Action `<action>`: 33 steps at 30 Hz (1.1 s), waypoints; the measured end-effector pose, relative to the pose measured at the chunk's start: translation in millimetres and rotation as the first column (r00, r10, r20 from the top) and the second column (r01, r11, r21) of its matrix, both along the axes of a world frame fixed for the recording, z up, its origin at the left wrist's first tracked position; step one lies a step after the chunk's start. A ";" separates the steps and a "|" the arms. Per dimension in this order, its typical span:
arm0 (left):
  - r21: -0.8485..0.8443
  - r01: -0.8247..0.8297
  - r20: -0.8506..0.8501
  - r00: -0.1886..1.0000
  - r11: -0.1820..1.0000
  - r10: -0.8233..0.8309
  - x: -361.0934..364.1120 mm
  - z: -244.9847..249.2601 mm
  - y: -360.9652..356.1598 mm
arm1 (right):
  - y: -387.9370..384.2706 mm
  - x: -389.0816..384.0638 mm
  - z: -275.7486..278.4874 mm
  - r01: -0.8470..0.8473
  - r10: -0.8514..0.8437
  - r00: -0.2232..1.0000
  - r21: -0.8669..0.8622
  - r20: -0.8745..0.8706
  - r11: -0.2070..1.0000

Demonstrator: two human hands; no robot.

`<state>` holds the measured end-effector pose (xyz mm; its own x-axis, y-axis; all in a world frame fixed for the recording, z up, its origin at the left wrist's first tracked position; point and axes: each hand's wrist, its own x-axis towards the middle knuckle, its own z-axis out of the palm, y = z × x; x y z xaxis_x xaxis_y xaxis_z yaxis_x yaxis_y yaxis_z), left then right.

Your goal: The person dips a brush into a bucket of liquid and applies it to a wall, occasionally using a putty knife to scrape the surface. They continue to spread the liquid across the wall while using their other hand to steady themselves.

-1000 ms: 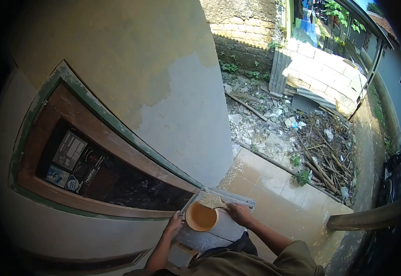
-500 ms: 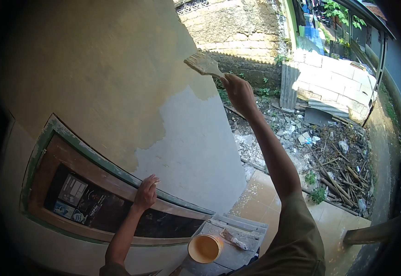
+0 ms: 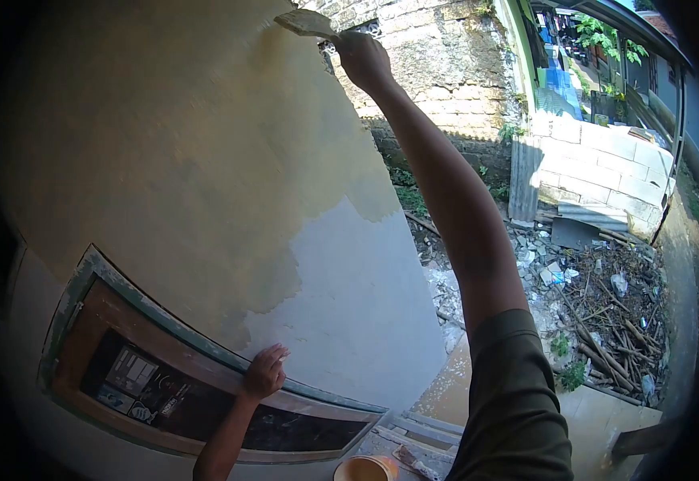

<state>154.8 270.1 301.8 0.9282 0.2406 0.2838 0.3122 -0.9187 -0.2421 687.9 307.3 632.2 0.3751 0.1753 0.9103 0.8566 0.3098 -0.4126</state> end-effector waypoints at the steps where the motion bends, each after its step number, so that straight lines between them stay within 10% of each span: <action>1: -0.009 -0.004 -0.001 1.000 1.000 0.004 0.1 -0.2 -0.8 | 5.6 0.3 6.4 -0.001 0.001 1.000 0.001 0.004 1.000; 17: -0.028 -0.152 0.116 0.981 0.988 0.154 30.6 3.8 -11.3 | 19.5 4.0 -25.2 -0.016 0.016 1.000 0.021 0.000 1.000; 26: 0.023 0.144 -0.116 0.983 0.989 -0.140 118.7 13.0 25.2 | 23.4 -6.2 41.0 -0.064 0.064 0.998 0.096 0.009 0.993; 33: 0.203 0.279 -0.153 0.956 0.939 -0.251 218.4 42.0 61.9 | 23.3 -2.6 -13.3 -0.088 0.087 0.995 -0.027 -0.045 0.996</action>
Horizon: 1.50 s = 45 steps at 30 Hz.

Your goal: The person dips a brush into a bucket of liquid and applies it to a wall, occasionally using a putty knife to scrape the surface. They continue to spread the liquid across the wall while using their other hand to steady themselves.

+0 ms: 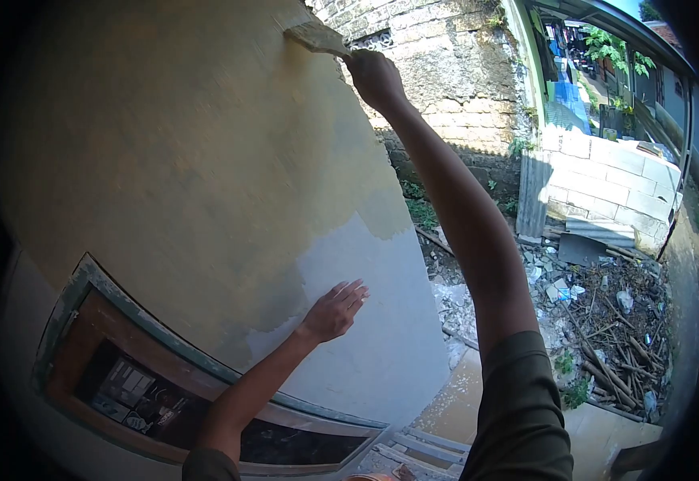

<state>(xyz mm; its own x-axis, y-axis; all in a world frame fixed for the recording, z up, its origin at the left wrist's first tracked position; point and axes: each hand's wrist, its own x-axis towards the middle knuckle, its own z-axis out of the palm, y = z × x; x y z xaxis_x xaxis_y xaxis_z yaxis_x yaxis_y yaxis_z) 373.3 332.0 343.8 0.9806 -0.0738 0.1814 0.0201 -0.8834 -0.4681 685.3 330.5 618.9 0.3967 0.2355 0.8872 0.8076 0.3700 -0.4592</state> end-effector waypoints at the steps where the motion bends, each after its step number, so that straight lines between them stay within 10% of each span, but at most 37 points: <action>1: 0.003 0.005 -0.001 1.000 1.000 -0.005 13.8 3.5 5.7 | -5.0 0.0 -9.6 0.005 -0.005 1.000 0.003 -0.001 1.000; 12: 0.526 -0.095 -0.007 0.993 0.845 0.116 54.7 14.7 51.8 | -10.2 -1.2 11.5 -0.008 0.011 1.000 0.098 -0.027 0.995; 24: 0.590 -0.091 -0.008 0.993 0.802 0.119 56.1 9.2 56.5 | -23.0 6.5 -70.8 0.011 -0.009 0.998 -0.035 0.066 0.999; 35: 0.555 -0.114 -0.038 0.986 0.824 0.162 57.2 11.6 53.1 | -11.4 -20.6 1.0 -0.080 0.076 0.992 0.044 0.097 0.996; 45: 0.453 -0.089 0.027 0.996 0.887 0.086 57.3 6.6 57.5 | -39.0 -11.3 -88.1 -0.060 0.061 0.998 -0.058 0.014 0.996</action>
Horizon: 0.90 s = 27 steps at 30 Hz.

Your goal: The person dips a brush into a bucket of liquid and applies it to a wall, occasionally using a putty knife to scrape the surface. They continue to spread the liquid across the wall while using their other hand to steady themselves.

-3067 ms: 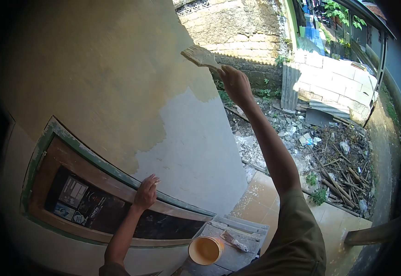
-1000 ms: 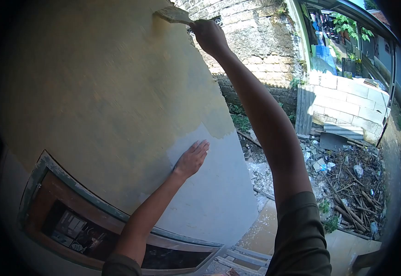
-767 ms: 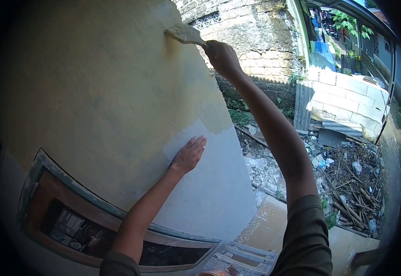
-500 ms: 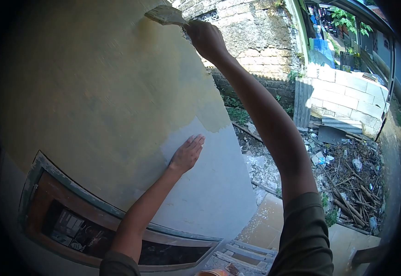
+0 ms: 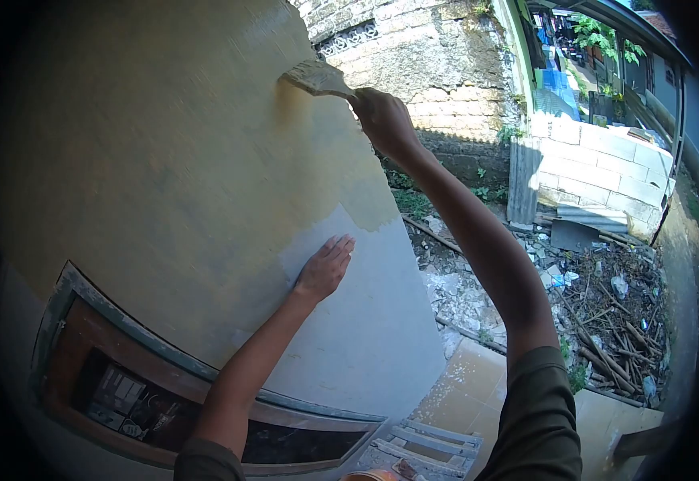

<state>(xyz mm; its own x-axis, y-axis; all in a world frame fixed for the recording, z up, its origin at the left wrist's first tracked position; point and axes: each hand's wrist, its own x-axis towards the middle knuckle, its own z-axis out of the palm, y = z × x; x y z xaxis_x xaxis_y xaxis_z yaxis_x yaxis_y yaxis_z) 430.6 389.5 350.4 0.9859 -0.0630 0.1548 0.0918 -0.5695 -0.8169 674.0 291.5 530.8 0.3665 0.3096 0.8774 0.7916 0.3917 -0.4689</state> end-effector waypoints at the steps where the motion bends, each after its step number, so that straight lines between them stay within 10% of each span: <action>1: -0.001 0.001 0.004 1.000 1.000 -0.001 0.8 0.1 -0.2 | 1.4 1.7 7.1 0.001 -0.001 1.000 -0.001 0.004 1.000; 9: 0.040 0.005 -0.012 1.000 0.999 -0.004 -0.3 1.9 -1.1 | 31.6 14.3 82.0 0.067 -0.072 0.996 0.102 0.051 0.993; 18: 0.089 -0.034 -0.016 0.999 0.995 0.036 0.2 -2.5 2.0 | 8.8 16.7 -31.1 0.034 -0.034 0.999 0.012 0.041 0.999; 27: 0.085 -0.078 -0.077 0.993 0.993 0.085 -0.7 3.2 -3.9 | 25.7 -10.5 109.3 -0.009 -0.007 0.997 0.215 0.076 0.977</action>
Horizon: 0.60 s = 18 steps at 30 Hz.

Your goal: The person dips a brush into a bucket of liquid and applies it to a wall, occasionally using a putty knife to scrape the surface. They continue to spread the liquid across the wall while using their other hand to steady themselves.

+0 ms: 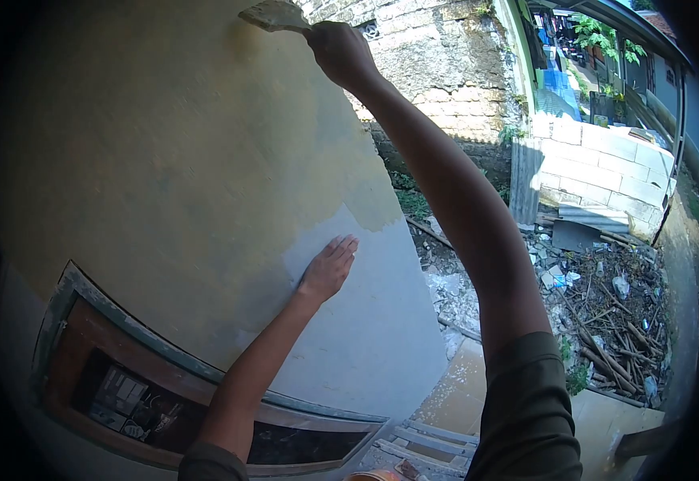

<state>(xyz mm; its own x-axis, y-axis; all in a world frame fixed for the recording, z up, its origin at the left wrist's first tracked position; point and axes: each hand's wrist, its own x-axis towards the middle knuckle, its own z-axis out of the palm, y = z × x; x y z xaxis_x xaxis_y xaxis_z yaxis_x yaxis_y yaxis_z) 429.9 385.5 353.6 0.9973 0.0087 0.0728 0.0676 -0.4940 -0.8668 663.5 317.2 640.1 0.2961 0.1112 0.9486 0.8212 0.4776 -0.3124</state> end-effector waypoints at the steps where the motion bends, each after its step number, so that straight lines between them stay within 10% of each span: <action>1: 0.003 -0.001 0.001 1.000 1.000 0.001 1.2 -1.5 1.7 | 4.5 -0.7 12.5 -0.003 0.003 1.000 -0.004 0.004 1.000; 18: -0.109 0.103 0.122 0.988 0.989 -0.090 1.7 -7.3 6.5 | -42.0 20.6 -148.6 0.059 -0.073 0.997 -0.326 -0.031 0.944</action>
<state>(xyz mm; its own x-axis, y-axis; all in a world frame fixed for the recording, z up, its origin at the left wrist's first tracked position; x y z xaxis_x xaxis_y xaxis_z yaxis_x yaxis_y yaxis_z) 431.5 392.0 346.4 0.9786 -0.0720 0.1928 0.1122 -0.5987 -0.7931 684.1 275.3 491.6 0.3521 0.3896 0.8510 0.8301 0.2900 -0.4763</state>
